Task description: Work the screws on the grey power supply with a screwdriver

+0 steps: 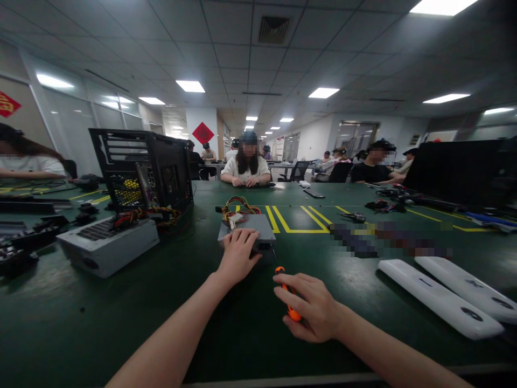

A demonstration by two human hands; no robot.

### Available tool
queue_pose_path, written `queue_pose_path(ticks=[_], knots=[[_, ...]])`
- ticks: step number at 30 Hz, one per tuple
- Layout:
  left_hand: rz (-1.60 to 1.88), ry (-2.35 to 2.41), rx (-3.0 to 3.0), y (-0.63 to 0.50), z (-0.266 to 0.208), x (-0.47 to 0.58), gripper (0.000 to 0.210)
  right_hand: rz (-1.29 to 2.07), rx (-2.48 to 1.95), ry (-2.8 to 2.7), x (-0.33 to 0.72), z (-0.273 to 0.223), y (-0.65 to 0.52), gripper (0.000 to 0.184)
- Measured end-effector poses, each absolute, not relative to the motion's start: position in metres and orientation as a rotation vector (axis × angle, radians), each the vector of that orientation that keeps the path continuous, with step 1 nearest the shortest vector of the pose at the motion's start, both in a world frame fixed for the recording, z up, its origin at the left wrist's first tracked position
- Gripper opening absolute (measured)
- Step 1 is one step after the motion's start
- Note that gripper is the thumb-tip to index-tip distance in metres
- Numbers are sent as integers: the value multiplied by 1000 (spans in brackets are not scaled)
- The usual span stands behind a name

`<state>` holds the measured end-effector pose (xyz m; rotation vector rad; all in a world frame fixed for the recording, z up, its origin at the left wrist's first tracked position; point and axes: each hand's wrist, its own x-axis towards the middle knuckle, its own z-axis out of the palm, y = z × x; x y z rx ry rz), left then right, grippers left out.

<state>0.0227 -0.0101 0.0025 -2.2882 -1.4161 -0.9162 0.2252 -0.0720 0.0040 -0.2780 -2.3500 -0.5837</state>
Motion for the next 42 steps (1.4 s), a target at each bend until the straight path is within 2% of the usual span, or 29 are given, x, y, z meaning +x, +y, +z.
queue_pose_path(ticks=[6,12,15,23,29,36,42], knots=[[-928,-1410,-2287,-10,2,23,50,-621,-267,-2289,225,4,-72,23],[-929,-1436,-2287,-10,2,23,50,-575,-297,-2316,227,4,-73,31],[-939,-1428,-2286,-10,1,23,51,-582,-249,-2377,226,6,-74,29],[-933,-1435,-2279,-9,2,23,48,-313,-304,-2229,231,1,-68,32],[-927,-1439,-2278,-9,1,23,50,-473,-300,-2276,231,3,-68,30],[-906,-1445,-2287,-9,0,23,48,-391,-319,-2256,232,-3,-66,34],[-903,-1429,-2272,-8,-3,22,47,-526,-292,-2348,230,-3,-69,27]])
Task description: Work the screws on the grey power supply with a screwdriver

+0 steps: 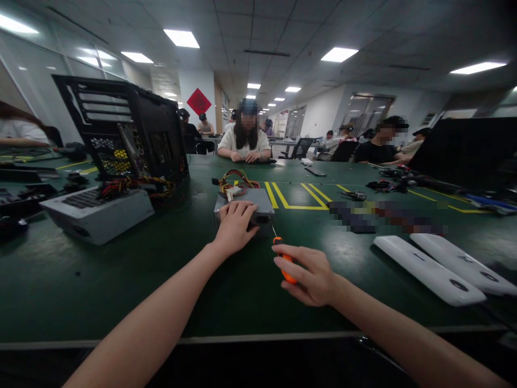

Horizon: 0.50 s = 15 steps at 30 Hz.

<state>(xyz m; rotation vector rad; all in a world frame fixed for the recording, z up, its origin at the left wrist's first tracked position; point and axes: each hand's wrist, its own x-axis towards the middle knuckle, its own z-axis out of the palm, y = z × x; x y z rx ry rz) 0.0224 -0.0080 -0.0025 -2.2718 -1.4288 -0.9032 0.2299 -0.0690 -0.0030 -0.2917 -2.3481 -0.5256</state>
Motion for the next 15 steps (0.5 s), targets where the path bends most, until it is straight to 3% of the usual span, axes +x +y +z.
queue_pose_path(ticks=[7,15], knots=[[-868,-1468,-2279,-9,-2,23,47,-258,-295,-2281,230,-11,-64,39],[-849,-1535,-2281,-14,-5,26,45,-426,-310,-2321,225,-14,-69,29]])
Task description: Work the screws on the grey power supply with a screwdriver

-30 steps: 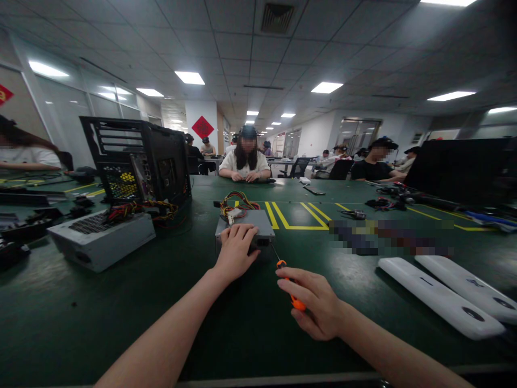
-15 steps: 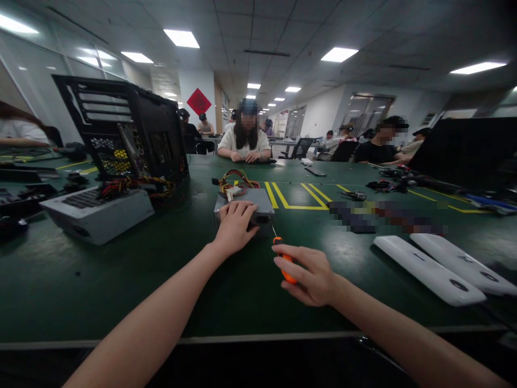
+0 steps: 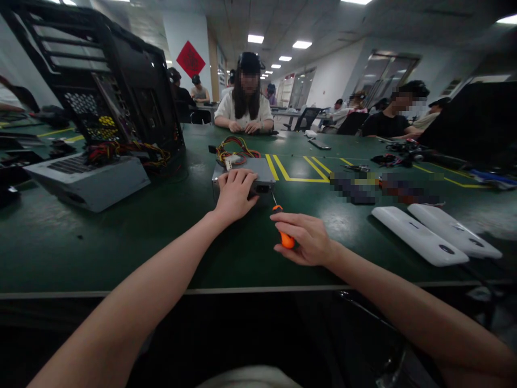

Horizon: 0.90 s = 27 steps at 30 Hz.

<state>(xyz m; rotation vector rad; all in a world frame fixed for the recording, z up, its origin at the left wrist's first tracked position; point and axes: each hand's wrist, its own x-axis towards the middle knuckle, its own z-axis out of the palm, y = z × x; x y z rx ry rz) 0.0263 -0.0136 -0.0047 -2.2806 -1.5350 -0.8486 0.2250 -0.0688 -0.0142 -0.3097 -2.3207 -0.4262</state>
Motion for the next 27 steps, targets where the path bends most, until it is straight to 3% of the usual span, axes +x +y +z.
queue_pose_path(ticks=[6,12,18,27], knots=[[-832,-1530,-2328,-9,-8,25,46,-260,-346,-2335,226,-17,-66,34],[-837,-1516,-2291,-9,-5,25,44,-448,-317,-2401,224,-11,-68,30],[-877,-1504,-2275,-11,-2,25,44,-346,-283,-2268,226,-13,-64,39],[-905,-1468,-2266,-12,-1,23,43,-505,-261,-2328,225,-4,-69,30]])
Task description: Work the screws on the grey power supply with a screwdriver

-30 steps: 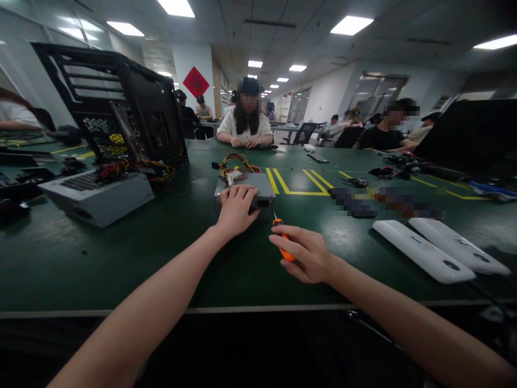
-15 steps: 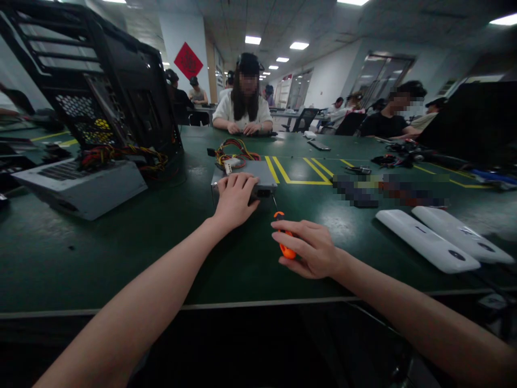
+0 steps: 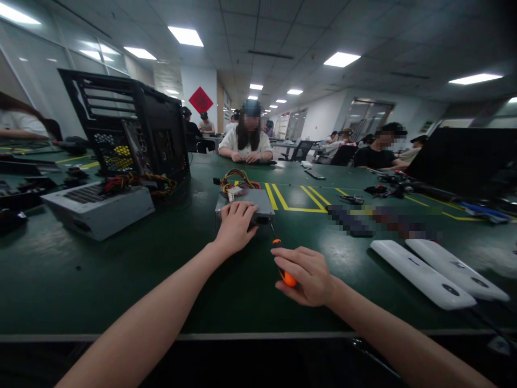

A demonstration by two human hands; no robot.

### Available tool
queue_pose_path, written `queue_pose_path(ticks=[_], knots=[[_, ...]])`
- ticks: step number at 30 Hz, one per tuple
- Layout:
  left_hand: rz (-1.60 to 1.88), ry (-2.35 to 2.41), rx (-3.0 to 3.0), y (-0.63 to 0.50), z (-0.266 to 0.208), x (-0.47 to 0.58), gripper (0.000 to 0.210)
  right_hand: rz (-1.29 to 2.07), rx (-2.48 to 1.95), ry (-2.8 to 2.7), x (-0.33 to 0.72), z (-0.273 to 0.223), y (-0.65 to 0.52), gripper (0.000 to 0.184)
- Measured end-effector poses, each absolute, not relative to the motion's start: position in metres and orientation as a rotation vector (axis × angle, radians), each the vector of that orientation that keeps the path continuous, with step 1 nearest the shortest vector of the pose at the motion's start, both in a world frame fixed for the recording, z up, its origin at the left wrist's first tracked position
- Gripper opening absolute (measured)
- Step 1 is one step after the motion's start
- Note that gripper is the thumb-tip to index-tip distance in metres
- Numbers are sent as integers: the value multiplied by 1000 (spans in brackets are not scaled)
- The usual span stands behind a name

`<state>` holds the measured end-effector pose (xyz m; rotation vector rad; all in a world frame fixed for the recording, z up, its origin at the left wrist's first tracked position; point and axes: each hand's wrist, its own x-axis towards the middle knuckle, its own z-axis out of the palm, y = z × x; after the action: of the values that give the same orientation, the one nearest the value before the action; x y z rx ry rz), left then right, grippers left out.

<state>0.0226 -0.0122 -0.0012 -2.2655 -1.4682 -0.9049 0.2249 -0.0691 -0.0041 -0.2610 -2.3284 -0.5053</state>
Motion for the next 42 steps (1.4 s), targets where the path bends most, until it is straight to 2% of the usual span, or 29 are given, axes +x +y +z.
queue_pose_path(ticks=[5,11,19,26,36,42], knots=[[-908,-1448,-2273,-13,-1,22,44,-387,-283,-2272,228,-5,-67,32],[-904,-1458,-2275,-13,0,23,42,-579,-265,-2358,227,-1,-70,27],[-917,-1424,-2273,-12,-2,22,42,-397,-289,-2288,229,-9,-66,36],[-926,-1410,-2275,-12,-1,21,42,-568,-278,-2351,226,-2,-72,25],[-922,-1430,-2278,-12,0,22,42,-552,-290,-2365,228,0,-71,34],[-927,-1424,-2277,-12,1,23,41,-535,-275,-2335,228,2,-73,31]])
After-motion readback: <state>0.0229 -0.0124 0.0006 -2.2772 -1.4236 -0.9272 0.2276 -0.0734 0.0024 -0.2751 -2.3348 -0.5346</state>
